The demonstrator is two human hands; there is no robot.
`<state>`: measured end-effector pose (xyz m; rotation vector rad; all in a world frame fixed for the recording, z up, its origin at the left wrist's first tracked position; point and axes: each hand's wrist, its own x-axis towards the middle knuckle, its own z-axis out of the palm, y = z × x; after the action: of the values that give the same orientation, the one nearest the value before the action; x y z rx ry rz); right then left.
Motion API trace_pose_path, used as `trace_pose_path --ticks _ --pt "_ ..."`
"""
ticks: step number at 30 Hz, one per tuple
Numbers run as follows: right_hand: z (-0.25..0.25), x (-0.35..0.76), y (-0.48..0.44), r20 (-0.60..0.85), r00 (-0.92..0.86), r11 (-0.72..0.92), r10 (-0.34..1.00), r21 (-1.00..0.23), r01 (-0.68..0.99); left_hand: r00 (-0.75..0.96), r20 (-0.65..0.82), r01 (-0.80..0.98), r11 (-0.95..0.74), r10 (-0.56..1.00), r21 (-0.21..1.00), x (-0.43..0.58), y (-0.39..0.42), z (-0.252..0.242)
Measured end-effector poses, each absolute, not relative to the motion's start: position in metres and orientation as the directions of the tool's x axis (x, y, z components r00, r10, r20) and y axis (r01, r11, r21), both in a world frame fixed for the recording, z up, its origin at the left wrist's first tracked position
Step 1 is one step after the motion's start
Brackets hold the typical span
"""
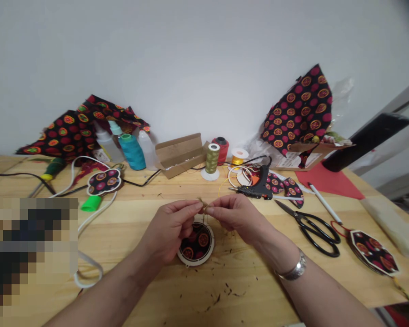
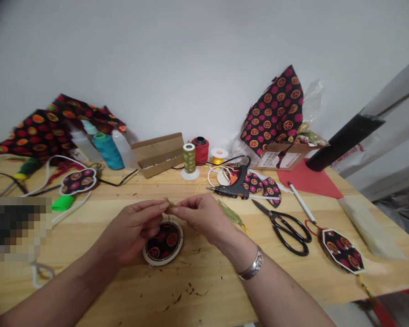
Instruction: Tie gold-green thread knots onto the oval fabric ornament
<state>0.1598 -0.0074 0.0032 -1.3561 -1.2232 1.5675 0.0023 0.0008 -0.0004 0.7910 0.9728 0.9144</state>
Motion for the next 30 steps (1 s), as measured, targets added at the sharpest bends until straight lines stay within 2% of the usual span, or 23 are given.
trace_pose_path --ticks 30 --pt "0.0055 0.1588 -0.0079 -0.279 -0.229 -0.272 0.932 -0.960 0.063 0.243 -0.318 -0.254 0.377 0.916 0.891 0.0028 0.0014 -0.0005"
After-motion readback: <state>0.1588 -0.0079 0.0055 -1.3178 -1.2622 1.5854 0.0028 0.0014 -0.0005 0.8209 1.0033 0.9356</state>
